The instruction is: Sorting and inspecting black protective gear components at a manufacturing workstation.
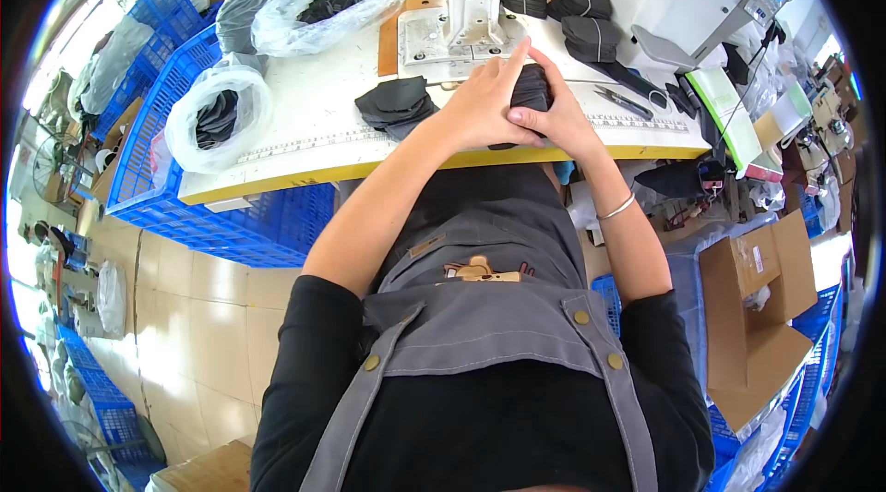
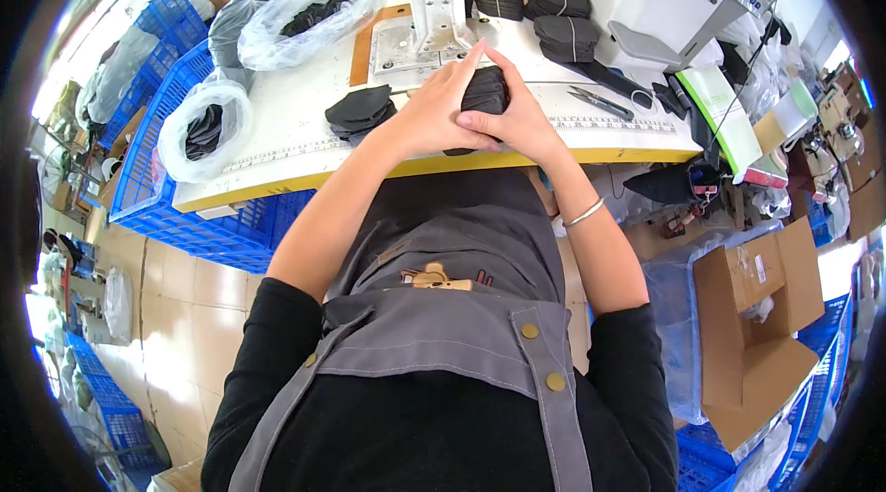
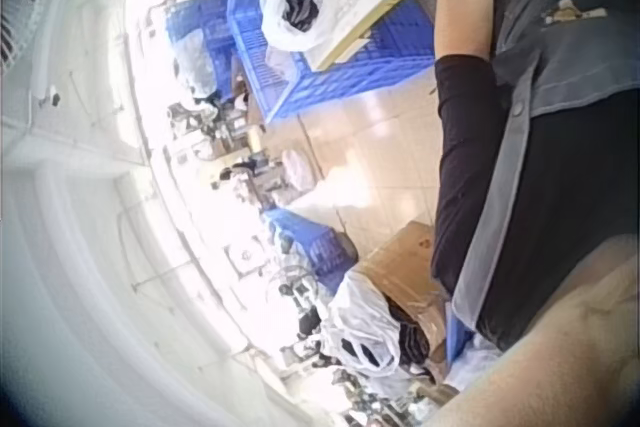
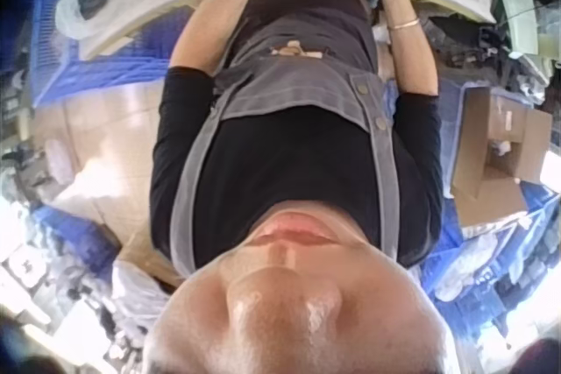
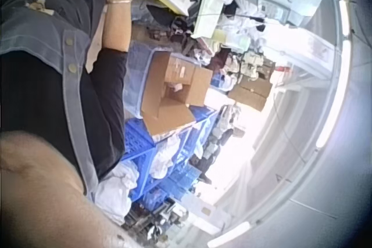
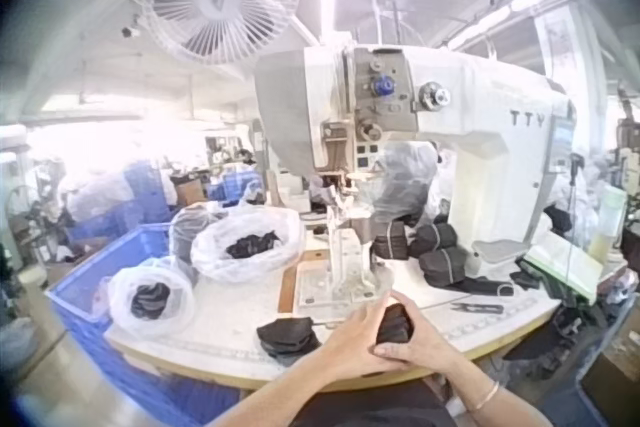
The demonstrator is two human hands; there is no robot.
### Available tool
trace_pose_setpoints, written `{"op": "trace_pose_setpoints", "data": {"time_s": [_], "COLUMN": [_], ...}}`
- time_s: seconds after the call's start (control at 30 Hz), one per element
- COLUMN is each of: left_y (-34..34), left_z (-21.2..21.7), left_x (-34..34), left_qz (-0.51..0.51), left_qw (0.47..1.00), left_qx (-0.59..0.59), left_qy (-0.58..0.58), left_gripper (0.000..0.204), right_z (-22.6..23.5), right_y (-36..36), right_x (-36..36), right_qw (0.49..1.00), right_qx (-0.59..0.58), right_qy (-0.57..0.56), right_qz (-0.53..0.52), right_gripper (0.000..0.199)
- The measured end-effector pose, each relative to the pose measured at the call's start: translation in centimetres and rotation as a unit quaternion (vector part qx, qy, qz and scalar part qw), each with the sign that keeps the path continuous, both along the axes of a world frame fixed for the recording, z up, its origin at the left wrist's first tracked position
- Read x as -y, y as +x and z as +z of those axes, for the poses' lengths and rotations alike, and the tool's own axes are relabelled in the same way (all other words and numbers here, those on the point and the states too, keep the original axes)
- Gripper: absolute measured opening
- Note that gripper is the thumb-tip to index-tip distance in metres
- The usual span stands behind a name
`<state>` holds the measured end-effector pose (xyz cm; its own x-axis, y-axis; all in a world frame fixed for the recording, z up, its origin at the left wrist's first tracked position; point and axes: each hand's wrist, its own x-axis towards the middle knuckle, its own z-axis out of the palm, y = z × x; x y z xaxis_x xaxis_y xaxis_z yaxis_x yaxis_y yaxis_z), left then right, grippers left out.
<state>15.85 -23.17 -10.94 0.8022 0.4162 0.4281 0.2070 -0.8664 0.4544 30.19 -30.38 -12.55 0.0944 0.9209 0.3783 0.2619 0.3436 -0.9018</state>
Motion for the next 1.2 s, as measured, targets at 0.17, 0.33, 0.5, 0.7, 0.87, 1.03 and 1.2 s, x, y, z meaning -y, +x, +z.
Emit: {"op": "trace_pose_setpoints", "data": {"time_s": [0.17, 0.33, 0.5, 0.7, 0.87, 1.03, 1.2], "left_y": [-1.0, -0.2, -0.2, 0.0, 0.1, 0.5, 0.8], "left_z": [-2.3, -3.5, -3.3, -3.7, -3.4, -2.9, -2.7], "left_x": [-1.7, -0.5, -0.4, -0.4, 0.6, 0.7, 1.5], "left_qz": [-0.062, -0.039, -0.025, -0.032, -0.026, 0.02, 0.065], "left_qw": [0.989, 0.981, 0.983, 0.985, 0.99, 0.975, 0.977], "left_qx": [0.092, 0.116, 0.1, 0.113, 0.093, 0.133, 0.158], "left_qy": [-0.101, -0.148, -0.152, -0.128, -0.104, -0.177, -0.125], "left_gripper": [0.116, 0.117, 0.129, 0.13, 0.127, 0.114, 0.103], "right_z": [-1.0, -0.6, -0.4, -0.5, -0.3, -0.5, -0.8], "right_y": [-0.1, 0.1, 0.1, 0.1, -0.5, -0.1, -0.8], "right_x": [0.1, 0.2, 0.2, -0.4, -0.3, -0.3, -0.3], "right_qw": [0.996, 0.998, 0.997, 0.998, 0.997, 0.996, 0.993], "right_qx": [-0.051, -0.036, -0.038, -0.051, -0.077, -0.084, -0.055], "right_qy": [0.064, 0.05, 0.054, 0.034, 0.022, 0.042, 0.097], "right_qz": [-0.04, -0.004, 0.026, -0.003, 0.006, 0.0, -0.029], "right_gripper": [0.089, 0.086, 0.08, 0.069, 0.066, 0.059, 0.054]}}
